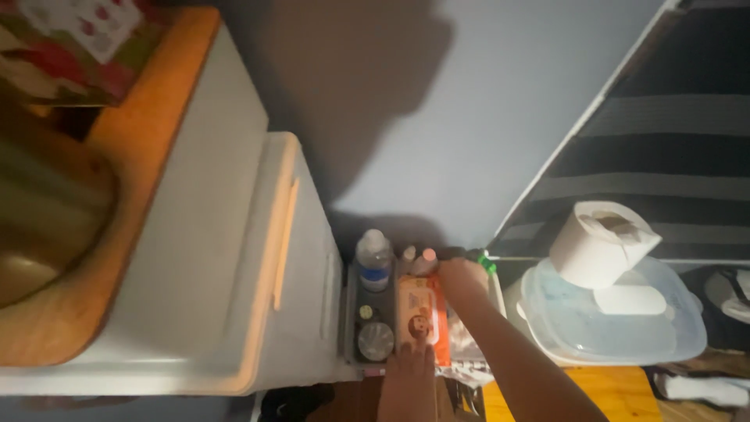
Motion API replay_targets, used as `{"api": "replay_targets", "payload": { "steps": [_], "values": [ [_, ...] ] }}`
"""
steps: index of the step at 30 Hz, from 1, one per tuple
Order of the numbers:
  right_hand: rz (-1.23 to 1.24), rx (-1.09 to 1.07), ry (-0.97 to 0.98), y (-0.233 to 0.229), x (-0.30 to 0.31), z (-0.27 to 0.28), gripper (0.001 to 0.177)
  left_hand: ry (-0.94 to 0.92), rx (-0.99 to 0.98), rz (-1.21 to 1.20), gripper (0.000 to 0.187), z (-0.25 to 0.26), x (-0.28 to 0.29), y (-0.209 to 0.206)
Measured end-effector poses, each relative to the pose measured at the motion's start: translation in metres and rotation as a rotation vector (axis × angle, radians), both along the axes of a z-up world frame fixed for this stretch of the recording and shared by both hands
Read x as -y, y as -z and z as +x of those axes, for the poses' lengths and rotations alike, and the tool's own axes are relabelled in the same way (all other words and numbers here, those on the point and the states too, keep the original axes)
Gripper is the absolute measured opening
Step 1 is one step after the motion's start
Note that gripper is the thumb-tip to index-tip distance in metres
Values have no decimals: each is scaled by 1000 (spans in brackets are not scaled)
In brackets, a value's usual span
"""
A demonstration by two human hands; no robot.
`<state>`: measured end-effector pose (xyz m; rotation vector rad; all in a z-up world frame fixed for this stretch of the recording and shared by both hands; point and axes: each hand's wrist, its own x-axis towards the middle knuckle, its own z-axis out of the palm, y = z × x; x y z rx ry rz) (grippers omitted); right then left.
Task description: Organize baby-related items on a multi-tiered plastic storage cart.
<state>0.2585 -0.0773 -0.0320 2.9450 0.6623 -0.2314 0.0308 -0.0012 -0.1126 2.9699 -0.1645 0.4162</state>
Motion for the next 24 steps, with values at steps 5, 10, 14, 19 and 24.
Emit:
{"api": "replay_targets", "payload": {
  "steps": [5, 10, 14, 19, 24],
  "values": [
    [42, -43, 70, -36, 11, -22, 25, 11, -19, 1, 48, -3, -2, 0],
    [421, 280, 138, -60, 59, -31, 17, 40, -192, -49, 56, 7, -2, -14],
    [554, 421, 62, -90, 73, -42, 17, 50, -193, 7, 55, -2, 0, -10],
    [435, -31, 58, -71, 67, -99, 30, -36, -215, 61, 52, -4, -1, -32],
    [429, 30, 25, -36, 76, -148, 21, -53, -410, -29, 48, -8, 2, -87]
  ]
}}
